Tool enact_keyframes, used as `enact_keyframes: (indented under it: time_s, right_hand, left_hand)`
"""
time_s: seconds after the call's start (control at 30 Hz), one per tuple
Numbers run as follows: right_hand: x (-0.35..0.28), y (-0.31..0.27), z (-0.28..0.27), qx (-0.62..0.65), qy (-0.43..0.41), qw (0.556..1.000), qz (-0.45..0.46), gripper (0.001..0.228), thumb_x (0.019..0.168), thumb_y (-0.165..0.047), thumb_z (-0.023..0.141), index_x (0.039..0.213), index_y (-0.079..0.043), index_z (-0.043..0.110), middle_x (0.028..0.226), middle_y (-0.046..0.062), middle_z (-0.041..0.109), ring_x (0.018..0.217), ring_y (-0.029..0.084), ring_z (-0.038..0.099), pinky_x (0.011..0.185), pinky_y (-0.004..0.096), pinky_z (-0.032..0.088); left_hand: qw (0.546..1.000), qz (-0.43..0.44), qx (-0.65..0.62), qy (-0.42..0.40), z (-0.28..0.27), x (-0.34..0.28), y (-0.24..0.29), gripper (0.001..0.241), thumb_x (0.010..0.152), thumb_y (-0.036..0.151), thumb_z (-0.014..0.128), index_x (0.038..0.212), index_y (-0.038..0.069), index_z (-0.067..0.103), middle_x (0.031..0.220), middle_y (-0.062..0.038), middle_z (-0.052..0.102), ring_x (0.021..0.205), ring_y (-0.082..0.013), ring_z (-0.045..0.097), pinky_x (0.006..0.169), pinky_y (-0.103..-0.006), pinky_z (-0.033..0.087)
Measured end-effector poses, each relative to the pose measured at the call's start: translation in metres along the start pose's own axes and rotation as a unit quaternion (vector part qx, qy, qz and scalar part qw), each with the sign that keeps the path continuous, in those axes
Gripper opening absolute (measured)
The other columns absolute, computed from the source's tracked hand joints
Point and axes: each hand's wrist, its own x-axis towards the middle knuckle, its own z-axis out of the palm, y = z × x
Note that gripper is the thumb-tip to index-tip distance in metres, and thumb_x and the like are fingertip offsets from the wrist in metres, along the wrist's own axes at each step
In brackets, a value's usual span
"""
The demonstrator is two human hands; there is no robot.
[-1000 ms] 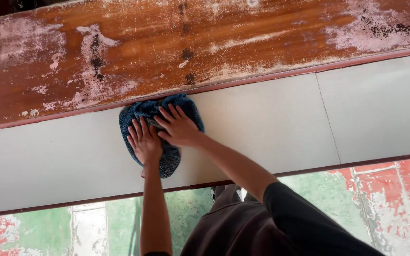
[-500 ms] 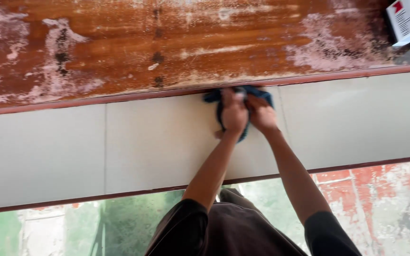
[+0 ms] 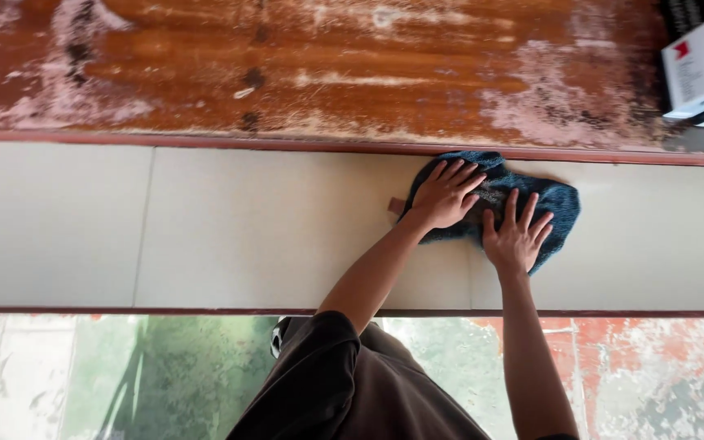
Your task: Wiping down a wooden and tiled counter surface using a cleaning cloth.
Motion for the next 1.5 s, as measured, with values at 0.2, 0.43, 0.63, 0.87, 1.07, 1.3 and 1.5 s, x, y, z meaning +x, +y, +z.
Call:
enact_keyframes:
  time_s: [0.2, 0.43, 0.63, 0.87, 1.07, 1.3, 1.5]
  right_hand:
    - [-0.004, -0.115, 0.054, -0.019, 0.027, 0.995, -0.09, 0.082, 0.102, -0.065, 0.043, 0.164, -0.011, 0.035, 0.169, 0.028, 0.021, 0.148, 0.064, 0.016, 0.12, 0.071, 0.009]
    - [-0.066, -0.388, 0.063, -0.011, -0.024, 0.976, -0.218, 0.087, 0.096, -0.065, 0.048, 0.159, -0.008, 0.035, 0.166, 0.031, 0.018, 0.147, 0.063, 0.015, 0.116, 0.073, 0.008]
    - [-0.125, -0.548, 0.074, 0.074, -0.109, 0.907, -0.399, 0.082, 0.095, -0.063, 0.048, 0.161, -0.015, 0.035, 0.167, 0.022, 0.019, 0.148, 0.058, 0.012, 0.118, 0.07, 0.009]
    - [-0.16, -0.488, 0.054, 0.12, -0.082, 0.863, -0.483, 0.059, 0.103, -0.048, 0.049, 0.158, -0.027, 0.041, 0.169, 0.01, 0.028, 0.151, 0.045, 0.027, 0.123, 0.059, 0.018]
    - [-0.164, -0.31, 0.024, 0.113, -0.065, 0.896, -0.425, 0.058, 0.102, -0.043, 0.053, 0.156, -0.023, 0.047, 0.167, 0.011, 0.035, 0.15, 0.043, 0.032, 0.122, 0.058, 0.024]
    - [-0.207, -0.151, -0.005, 0.073, -0.043, 0.94, -0.331, 0.064, 0.099, -0.046, 0.056, 0.157, -0.019, 0.049, 0.168, 0.016, 0.036, 0.152, 0.049, 0.033, 0.124, 0.062, 0.025]
    - [-0.217, -0.205, 0.007, 0.012, 0.008, 0.909, -0.417, 0.073, 0.094, -0.055, 0.058, 0.154, -0.016, 0.048, 0.163, 0.029, 0.034, 0.141, 0.064, 0.032, 0.115, 0.071, 0.027]
  left_hand:
    - [0.998, -0.029, 0.021, 0.045, -0.07, -0.09, -0.099, 0.053, 0.104, 0.048, 0.048, 0.153, 0.026, 0.049, 0.157, -0.004, 0.049, 0.15, -0.0267, 0.038, 0.125, -0.051, 0.022]
    - [0.986, -0.134, 0.083, 0.054, -0.198, -0.275, -0.27, 0.052, 0.103, 0.043, 0.053, 0.15, 0.021, 0.053, 0.153, -0.015, 0.051, 0.146, -0.0369, 0.041, 0.12, -0.0544, 0.026]
    - [0.926, -0.334, 0.127, 0.124, -0.278, -0.428, -0.324, 0.058, 0.104, 0.045, 0.048, 0.156, 0.02, 0.047, 0.162, -0.017, 0.041, 0.15, -0.0382, 0.034, 0.122, -0.0536, 0.021]
    - [0.865, -0.439, 0.192, 0.147, -0.237, -0.432, -0.263, 0.067, 0.102, 0.045, 0.048, 0.159, 0.011, 0.042, 0.166, -0.023, 0.032, 0.153, -0.0451, 0.027, 0.124, -0.0595, 0.016]
    - [0.926, -0.312, 0.15, 0.151, -0.189, -0.342, -0.139, 0.077, 0.091, 0.044, 0.057, 0.156, 0.007, 0.042, 0.163, -0.027, 0.033, 0.15, -0.05, 0.027, 0.123, -0.0642, 0.017]
    - [0.974, -0.155, 0.056, 0.156, -0.114, -0.3, -0.022, 0.069, 0.094, 0.045, 0.057, 0.154, 0.013, 0.046, 0.164, -0.021, 0.036, 0.153, -0.0435, 0.032, 0.126, -0.0607, 0.02]
    - [0.976, -0.155, 0.08, 0.131, -0.13, -0.352, -0.05, 0.06, 0.098, 0.038, 0.056, 0.154, 0.019, 0.047, 0.162, -0.008, 0.043, 0.151, -0.0298, 0.037, 0.127, -0.0504, 0.024]
